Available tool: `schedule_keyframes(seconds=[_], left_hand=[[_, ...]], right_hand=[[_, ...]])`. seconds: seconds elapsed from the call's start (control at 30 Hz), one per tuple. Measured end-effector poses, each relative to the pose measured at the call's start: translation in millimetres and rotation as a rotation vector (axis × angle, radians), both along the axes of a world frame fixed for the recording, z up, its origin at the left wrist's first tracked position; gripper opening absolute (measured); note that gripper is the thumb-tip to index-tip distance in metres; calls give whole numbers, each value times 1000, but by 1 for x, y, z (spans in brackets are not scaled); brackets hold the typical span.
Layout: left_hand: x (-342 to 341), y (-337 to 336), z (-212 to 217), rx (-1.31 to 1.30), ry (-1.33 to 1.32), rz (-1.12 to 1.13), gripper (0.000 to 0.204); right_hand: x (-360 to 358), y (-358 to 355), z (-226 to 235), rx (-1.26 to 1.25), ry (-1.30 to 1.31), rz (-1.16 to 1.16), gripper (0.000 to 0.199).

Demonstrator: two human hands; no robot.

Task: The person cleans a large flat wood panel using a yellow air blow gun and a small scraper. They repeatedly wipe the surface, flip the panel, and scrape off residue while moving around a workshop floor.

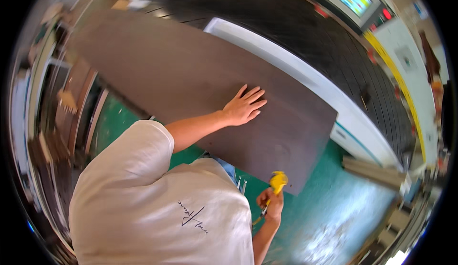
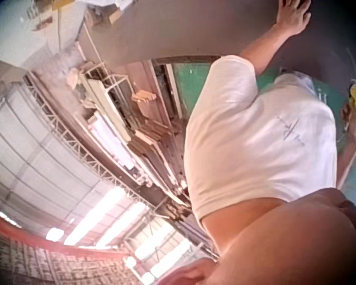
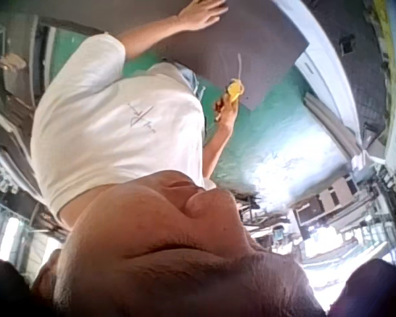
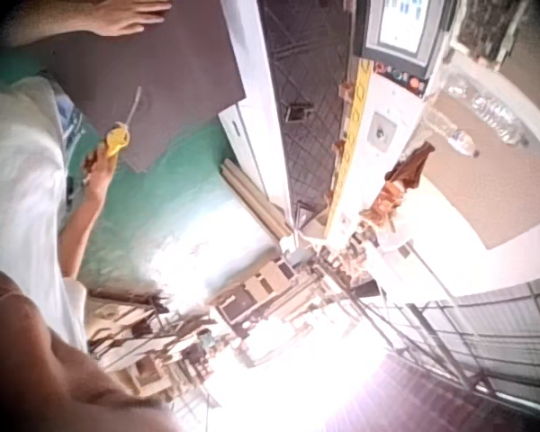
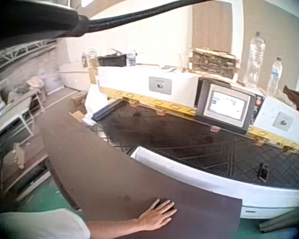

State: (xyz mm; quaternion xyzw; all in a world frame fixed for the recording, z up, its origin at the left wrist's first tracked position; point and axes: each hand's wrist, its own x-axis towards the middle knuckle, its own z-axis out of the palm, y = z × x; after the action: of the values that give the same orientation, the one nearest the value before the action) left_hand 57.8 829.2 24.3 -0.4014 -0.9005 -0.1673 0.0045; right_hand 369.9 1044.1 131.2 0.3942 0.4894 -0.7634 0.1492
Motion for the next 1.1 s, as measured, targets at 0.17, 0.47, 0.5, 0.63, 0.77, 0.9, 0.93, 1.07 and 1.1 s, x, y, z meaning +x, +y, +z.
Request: schedule_keyframes(seconds=[0.17, 0.47, 0.5, 0.63, 0.77, 0.9, 0.93, 1.07, 1.1], left_hand=[[87, -159, 21, -96, -4, 393, 56], [226, -303, 41, -97, -185, 786, 60], [229, -314, 40, -197, -375, 811, 60], [232, -304, 85, 233, -1068, 889, 57], [205, -292, 85, 919, -1318, 390, 59], [139, -351, 103, 1274, -1588, 381, 53], [127, -365, 111, 1373, -1538, 447, 43], [77, -458, 123, 1306, -1304, 649, 28], [64, -484, 121, 1328, -1239, 649, 24]], right_hand=[[-104, -38, -32, 54, 178, 234, 10], [-242, -186, -37, -76, 226, 214, 9], [-247, -201, -49, -55, 192, 18, 8], [-233, -266, -12, -81, 197, 702, 8], [-233, -356, -14, -38, 328, 455, 16], [-254, -417, 3, 23, 549, 679, 45], [-263, -420, 9, 67, 622, 735, 46], [-300, -396, 31, 188, 618, 859, 51], [-311, -385, 33, 261, 569, 894, 51]])
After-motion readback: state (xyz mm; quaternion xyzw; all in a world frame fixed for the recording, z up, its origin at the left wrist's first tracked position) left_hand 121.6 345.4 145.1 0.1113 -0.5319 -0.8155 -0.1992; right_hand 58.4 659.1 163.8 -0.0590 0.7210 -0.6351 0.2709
